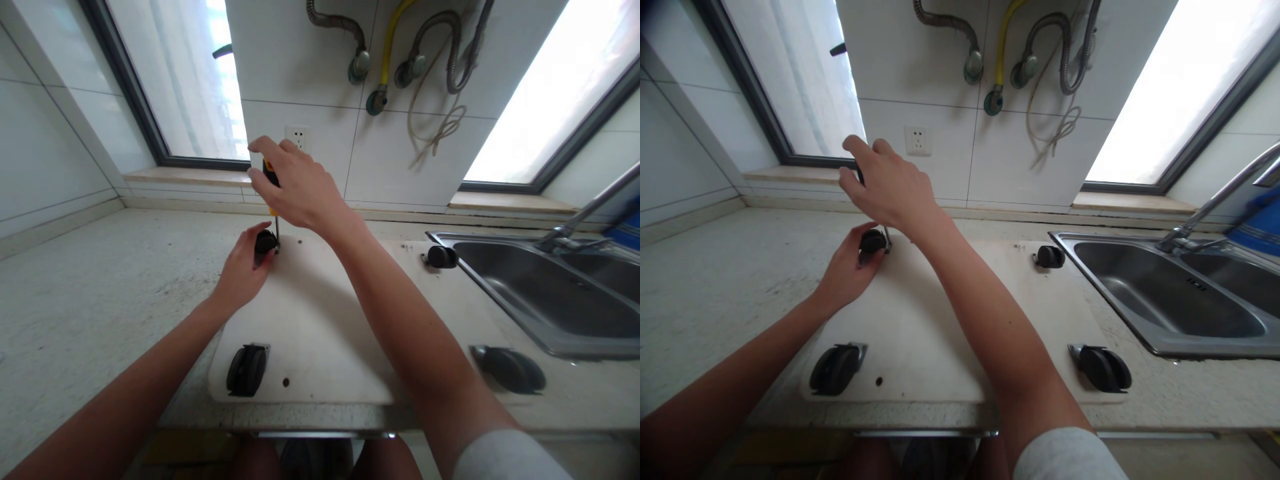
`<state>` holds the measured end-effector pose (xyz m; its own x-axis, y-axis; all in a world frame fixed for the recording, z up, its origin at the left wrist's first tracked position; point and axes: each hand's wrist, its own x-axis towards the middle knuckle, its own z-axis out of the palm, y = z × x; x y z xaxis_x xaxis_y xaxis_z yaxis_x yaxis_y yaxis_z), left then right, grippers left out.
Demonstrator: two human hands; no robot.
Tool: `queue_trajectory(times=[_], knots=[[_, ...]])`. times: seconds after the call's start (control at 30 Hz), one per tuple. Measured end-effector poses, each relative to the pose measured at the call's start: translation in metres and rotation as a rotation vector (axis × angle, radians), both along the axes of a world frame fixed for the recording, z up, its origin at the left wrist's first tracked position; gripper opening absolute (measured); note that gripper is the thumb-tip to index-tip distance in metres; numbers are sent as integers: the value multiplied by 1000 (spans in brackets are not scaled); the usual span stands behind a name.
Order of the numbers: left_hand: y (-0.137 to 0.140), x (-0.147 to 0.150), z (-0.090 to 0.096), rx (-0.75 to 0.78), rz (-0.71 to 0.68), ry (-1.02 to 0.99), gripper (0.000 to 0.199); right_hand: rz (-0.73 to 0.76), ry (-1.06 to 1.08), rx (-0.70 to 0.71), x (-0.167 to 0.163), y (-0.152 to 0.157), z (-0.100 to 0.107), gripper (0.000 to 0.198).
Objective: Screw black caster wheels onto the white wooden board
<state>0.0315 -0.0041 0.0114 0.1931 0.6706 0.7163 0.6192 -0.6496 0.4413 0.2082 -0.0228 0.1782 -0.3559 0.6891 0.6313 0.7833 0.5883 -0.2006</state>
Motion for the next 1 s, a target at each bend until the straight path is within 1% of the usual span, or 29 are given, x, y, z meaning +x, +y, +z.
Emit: queue_trajectory(times=[0.07,0.13,0.2,0.23,0.4,0.5,0.57,0.63,0.67,0.77,0.83,0.9,0.93,1.0], knots=[[1,-1,-1,8,-2,8,51,60,-13,-20,2,0,0,40],[3,-1,-2,10,-1,18,50,15,-26,10,2,2,-1,36],[4,-2,-2,9,5,25,49,-55,-14,47,0,4,-3,38],[4,-2,-3,7,9,24,49,-67,1,47,0,5,-4,40],[4,-2,-3,3,13,21,50,34,43,-27,3,8,-2,22],[3,-2,-3,12,12,27,49,42,40,5,7,10,1,19],[3,-1,-3,16,11,25,49,19,53,56,7,10,2,28],[3,-1,-2,12,12,21,49,33,43,78,6,9,3,33],[3,-1,-2,11,12,20,50,55,37,68,5,9,3,34],[2,-1,-2,16,16,22,49,130,59,17,3,9,2,48],[2,-1,-1,12,19,24,49,144,101,17,3,12,1,46],[2,-1,-1,-4,19,26,50,137,140,48,4,16,-1,48],[1,-1,-1,-11,18,27,50,160,159,55,5,18,-1,52],[1,-1,0,-19,17,28,50,255,202,48,7,19,-2,55]])
